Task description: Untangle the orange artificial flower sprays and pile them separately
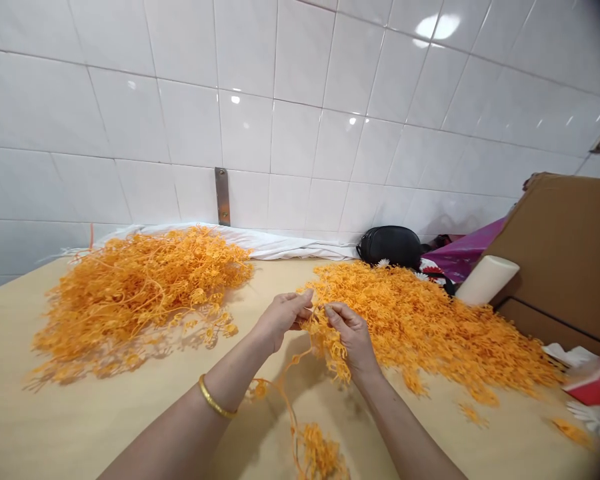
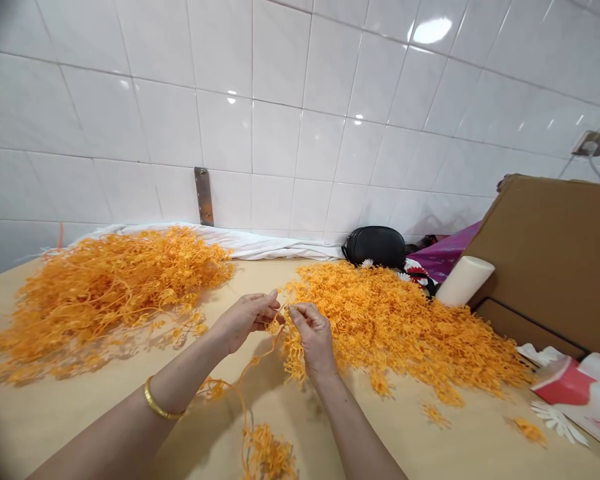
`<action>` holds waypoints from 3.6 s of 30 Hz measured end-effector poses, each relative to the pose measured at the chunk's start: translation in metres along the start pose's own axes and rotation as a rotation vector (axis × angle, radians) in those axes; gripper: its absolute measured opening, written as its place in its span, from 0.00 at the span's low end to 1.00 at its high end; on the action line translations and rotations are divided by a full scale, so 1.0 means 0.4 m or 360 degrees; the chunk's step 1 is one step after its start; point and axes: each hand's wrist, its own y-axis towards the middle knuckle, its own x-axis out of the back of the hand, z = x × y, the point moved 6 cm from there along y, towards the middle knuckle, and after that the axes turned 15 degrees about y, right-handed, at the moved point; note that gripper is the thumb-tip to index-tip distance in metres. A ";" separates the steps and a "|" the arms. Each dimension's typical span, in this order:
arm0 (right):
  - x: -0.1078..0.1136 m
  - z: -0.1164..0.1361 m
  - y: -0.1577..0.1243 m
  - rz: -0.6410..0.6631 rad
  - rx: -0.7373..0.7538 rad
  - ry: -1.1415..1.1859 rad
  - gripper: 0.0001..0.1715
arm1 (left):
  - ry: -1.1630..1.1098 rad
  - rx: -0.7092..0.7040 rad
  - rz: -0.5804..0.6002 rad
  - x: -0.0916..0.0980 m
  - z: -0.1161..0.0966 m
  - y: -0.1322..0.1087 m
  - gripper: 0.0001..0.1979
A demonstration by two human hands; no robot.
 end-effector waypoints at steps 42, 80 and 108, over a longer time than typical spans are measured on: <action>0.008 -0.053 -0.002 0.0239 -0.0623 0.0362 0.13 | -0.0146 0.0126 0.0361 -0.019 0.037 0.016 0.14; -0.028 -0.036 -0.015 0.0407 -0.0543 0.0013 0.15 | -0.0142 0.0120 0.0405 0.023 0.033 0.026 0.09; 0.122 -0.024 0.036 -0.0719 -0.0097 -0.0171 0.19 | -0.0050 -0.0307 0.0992 -0.037 -0.044 -0.048 0.07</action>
